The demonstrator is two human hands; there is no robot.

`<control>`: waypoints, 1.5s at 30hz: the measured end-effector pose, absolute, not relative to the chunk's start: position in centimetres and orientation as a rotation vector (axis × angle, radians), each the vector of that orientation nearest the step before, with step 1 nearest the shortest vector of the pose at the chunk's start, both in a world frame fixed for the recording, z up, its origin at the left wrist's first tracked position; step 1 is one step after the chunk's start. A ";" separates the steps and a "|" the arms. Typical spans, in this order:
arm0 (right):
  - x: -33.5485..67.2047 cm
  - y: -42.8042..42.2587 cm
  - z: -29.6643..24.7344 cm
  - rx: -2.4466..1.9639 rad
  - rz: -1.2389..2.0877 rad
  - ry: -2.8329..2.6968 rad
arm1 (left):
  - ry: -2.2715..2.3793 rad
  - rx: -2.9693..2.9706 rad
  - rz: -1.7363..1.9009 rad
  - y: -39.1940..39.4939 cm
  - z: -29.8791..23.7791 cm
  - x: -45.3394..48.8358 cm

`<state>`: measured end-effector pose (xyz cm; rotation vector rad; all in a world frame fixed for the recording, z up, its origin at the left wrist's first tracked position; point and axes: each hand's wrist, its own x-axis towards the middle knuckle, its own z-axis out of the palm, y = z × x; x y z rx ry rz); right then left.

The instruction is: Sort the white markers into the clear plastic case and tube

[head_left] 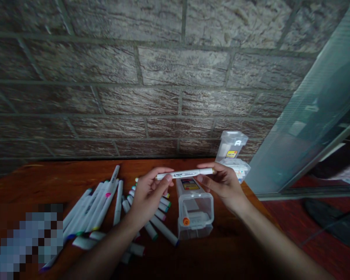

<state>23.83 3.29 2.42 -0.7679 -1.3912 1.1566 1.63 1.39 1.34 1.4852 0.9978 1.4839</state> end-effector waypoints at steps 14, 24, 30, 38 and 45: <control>24.0 3.7 1.8 -0.772 1.125 -1.399 | 0.975 1.565 1.512 1.6 1.1 1.6; 23.9 3.6 2.1 -0.744 1.137 -1.409 | 0.907 1.488 1.542 1.9 0.8 1.8; 24.0 3.8 1.7 -0.777 1.133 -1.403 | 0.938 1.482 1.527 1.9 0.5 1.7; 24.0 3.7 2.0 -0.773 1.161 -1.369 | 0.951 1.483 1.527 1.7 0.7 1.7; 24.0 3.8 1.9 -0.737 1.187 -1.355 | 0.905 1.442 1.543 1.7 1.0 1.9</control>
